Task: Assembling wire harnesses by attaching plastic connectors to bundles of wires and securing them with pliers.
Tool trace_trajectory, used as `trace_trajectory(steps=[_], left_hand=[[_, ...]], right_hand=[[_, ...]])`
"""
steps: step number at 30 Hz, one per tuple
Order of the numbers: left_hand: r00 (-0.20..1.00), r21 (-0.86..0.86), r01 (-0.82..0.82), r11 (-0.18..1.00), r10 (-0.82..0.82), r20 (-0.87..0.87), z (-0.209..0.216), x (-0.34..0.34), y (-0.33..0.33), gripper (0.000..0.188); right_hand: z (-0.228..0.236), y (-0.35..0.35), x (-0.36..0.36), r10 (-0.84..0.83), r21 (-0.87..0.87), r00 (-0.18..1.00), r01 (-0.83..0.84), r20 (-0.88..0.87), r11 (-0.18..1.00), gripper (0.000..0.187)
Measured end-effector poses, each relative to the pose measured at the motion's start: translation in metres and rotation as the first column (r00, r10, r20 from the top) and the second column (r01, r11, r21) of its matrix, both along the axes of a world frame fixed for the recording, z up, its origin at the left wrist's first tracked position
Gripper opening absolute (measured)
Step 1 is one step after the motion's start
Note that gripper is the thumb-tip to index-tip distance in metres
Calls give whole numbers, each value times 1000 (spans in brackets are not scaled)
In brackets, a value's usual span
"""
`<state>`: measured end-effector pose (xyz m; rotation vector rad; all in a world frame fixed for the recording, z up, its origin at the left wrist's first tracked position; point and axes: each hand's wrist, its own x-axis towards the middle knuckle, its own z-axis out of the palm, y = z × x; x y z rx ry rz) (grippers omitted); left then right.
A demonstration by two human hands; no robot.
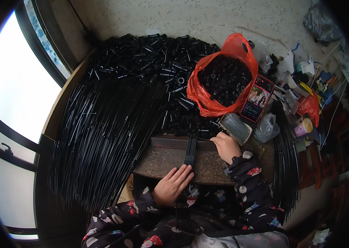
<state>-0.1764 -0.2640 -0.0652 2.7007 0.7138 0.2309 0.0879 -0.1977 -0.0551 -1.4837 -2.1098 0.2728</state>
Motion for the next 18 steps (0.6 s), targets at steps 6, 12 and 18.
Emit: trace_trajectory(steps=[6,12,18], left_hand=[[1000,-7,-1,1000,1,-3,1,2,1,90],[999,-12,-3,1000,3,40,-3,1,0,90],[999,8,-8,1000,7,33,-2,1,-2,89]], right_hand=[[-1,6,-10,76,17,996,-77,49,997,16],[-5,11,-11,83,-7,997,-83,2,997,14],[-6,8,-14,62,19,998,-62,-11,998,14]])
